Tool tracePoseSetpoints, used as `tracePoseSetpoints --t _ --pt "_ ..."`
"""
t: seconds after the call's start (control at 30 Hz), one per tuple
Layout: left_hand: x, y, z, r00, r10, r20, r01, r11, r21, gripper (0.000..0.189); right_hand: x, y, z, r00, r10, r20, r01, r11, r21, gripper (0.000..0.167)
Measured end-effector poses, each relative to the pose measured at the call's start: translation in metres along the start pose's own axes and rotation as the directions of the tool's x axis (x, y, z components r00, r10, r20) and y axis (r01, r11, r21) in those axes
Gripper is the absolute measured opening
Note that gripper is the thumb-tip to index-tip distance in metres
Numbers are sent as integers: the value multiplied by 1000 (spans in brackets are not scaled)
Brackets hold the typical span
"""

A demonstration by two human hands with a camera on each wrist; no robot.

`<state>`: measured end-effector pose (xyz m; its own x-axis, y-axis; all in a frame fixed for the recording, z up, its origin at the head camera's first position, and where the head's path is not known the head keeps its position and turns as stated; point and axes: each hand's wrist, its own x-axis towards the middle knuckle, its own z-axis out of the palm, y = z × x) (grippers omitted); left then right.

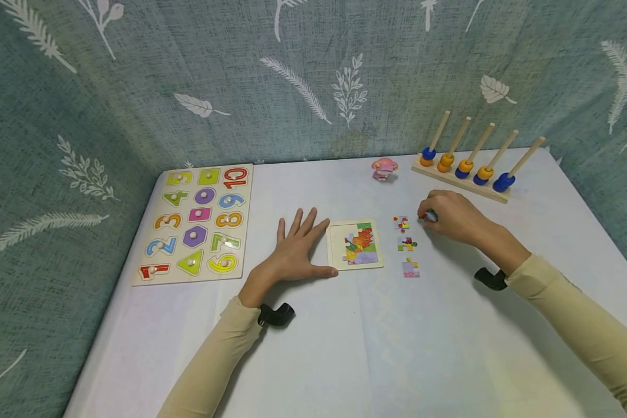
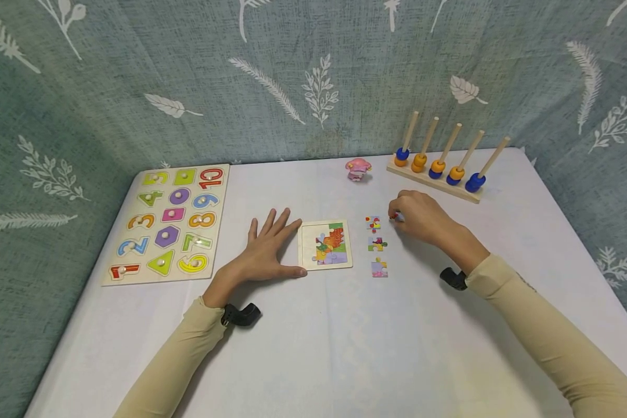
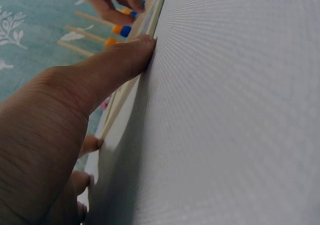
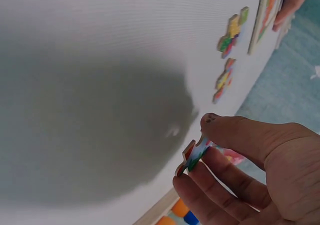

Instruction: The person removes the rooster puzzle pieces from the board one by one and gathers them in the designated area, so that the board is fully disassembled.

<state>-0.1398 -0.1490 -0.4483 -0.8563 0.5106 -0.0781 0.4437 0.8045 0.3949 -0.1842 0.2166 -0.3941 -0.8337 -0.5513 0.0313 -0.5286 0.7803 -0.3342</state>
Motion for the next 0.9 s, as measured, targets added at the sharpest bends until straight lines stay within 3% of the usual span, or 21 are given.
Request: tracePoseSetpoints --t 0.6,0.9 --pt "-1 0 -1 1000 -5 -3 5 1000 6 113 3 8 5 998 -50 27 49 998 46 13" --pt "-1 0 -1 1000 -10 -2 10 1000 -5 113 4 5 -2 999 -17 27 17 999 29 15"
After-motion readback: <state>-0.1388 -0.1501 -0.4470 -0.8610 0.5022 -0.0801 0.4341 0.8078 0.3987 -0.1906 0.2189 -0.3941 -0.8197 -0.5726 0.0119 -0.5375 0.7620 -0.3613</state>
